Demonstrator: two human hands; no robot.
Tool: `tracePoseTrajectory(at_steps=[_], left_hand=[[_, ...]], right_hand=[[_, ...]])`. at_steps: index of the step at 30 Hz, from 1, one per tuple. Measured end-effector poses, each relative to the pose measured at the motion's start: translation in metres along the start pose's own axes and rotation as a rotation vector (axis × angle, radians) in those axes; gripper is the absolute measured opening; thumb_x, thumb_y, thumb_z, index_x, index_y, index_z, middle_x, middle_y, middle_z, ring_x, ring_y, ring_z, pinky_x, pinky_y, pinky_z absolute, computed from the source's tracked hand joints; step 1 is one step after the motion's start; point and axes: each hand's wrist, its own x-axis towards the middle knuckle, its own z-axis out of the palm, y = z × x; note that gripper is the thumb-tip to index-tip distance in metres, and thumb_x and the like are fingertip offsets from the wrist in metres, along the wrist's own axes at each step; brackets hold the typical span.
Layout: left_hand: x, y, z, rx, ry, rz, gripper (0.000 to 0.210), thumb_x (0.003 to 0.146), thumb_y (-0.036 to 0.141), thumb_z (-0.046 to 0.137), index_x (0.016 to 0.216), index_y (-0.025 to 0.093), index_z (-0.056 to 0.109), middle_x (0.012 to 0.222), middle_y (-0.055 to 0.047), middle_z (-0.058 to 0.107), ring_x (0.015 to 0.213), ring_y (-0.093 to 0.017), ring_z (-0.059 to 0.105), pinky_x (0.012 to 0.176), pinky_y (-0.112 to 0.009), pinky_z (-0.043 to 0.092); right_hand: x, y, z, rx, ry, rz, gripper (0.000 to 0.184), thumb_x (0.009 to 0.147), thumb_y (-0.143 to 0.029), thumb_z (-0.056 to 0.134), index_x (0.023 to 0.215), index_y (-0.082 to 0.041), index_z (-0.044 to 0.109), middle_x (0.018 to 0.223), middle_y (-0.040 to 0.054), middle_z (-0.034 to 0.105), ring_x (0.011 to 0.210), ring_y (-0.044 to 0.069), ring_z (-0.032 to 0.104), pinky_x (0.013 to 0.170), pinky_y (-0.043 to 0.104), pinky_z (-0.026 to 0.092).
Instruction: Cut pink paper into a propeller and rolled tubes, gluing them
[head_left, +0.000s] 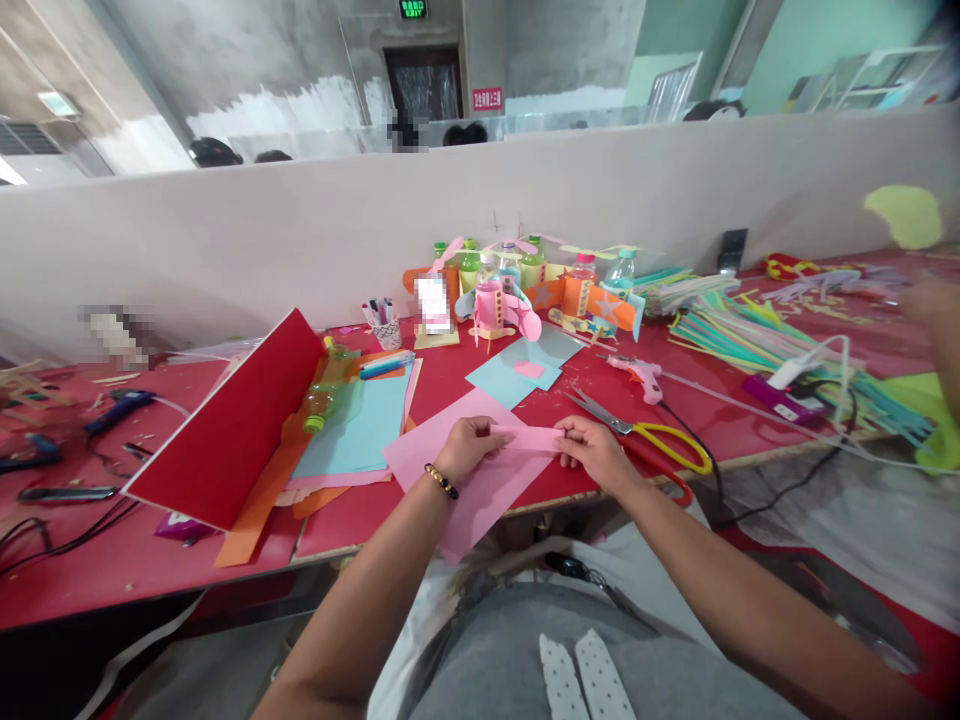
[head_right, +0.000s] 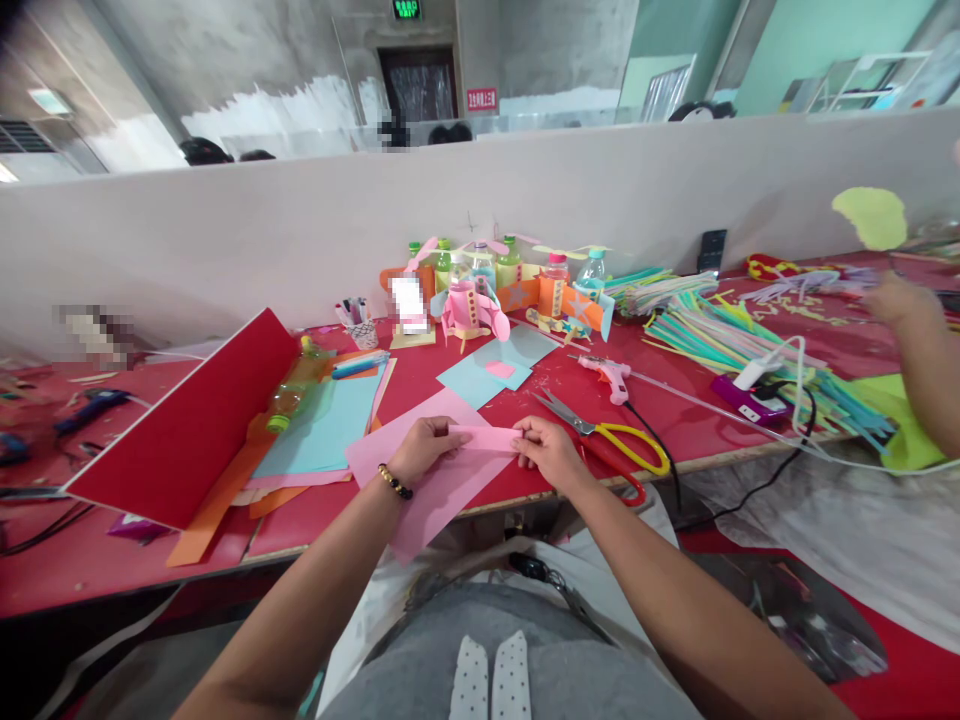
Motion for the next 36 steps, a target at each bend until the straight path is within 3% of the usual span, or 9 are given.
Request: tracePoseTrajectory(at_steps=[4, 10, 19, 28, 36], left_hand=[[-0.001, 0.000, -0.001, 0.039, -0.040, -0.002, 0.033, 0.061, 0.043, 0.072, 0.069, 0.012, 0.062, 0.051, 0.003, 0.053, 0.045, -0.007, 0.043, 0.044, -0.020, 0.030], [-0.002, 0.003, 0.001, 0.032, -0.004, -0.002, 0.036, 0.060, 0.045, 0.072, 0.062, 0.013, 0.058, 0.046, 0.004, 0.049, 0.041, -0.006, 0.037, 0.041, -0.020, 0.023], [0.001, -0.001, -0.001, 0.030, 0.000, 0.036, 0.036, 0.060, 0.044, 0.073, 0.062, 0.013, 0.055, 0.047, 0.004, 0.048, 0.042, -0.005, 0.037, 0.041, -0.019, 0.023], [-0.002, 0.002, 0.001, 0.064, 0.019, 0.016, 0.035, 0.060, 0.044, 0.073, 0.062, 0.014, 0.055, 0.047, 0.005, 0.049, 0.038, -0.004, 0.032, 0.039, -0.019, 0.021], [-0.002, 0.002, 0.002, -0.003, -0.011, 0.048, 0.043, 0.054, 0.041, 0.077, 0.083, 0.013, 0.063, 0.053, 0.005, 0.052, 0.047, -0.007, 0.043, 0.045, -0.019, 0.030]], right_hand=[[-0.001, -0.002, 0.000, 0.001, -0.005, 0.014, 0.022, 0.075, -0.033, 0.060, 0.088, -0.018, 0.053, 0.054, -0.0035, 0.058, 0.047, 0.011, 0.052, 0.048, 0.023, 0.040], [0.000, 0.002, 0.000, 0.061, -0.019, 0.023, 0.028, 0.071, -0.035, 0.065, 0.089, -0.018, 0.053, 0.060, -0.0026, 0.059, 0.049, 0.010, 0.053, 0.047, 0.022, 0.039], [0.001, 0.000, 0.002, -0.062, 0.005, -0.005, 0.027, 0.067, -0.040, 0.068, 0.068, -0.017, 0.055, 0.051, -0.0040, 0.055, 0.044, 0.010, 0.049, 0.044, 0.021, 0.035], [-0.002, -0.009, 0.004, -0.124, 0.008, -0.002, 0.027, 0.072, -0.043, 0.062, 0.063, -0.018, 0.056, 0.049, -0.0024, 0.056, 0.043, 0.010, 0.047, 0.045, 0.022, 0.036], [-0.002, -0.007, 0.003, -0.105, 0.001, 0.002, 0.026, 0.074, -0.041, 0.061, 0.063, -0.018, 0.056, 0.050, -0.0019, 0.057, 0.043, 0.010, 0.048, 0.045, 0.022, 0.037]])
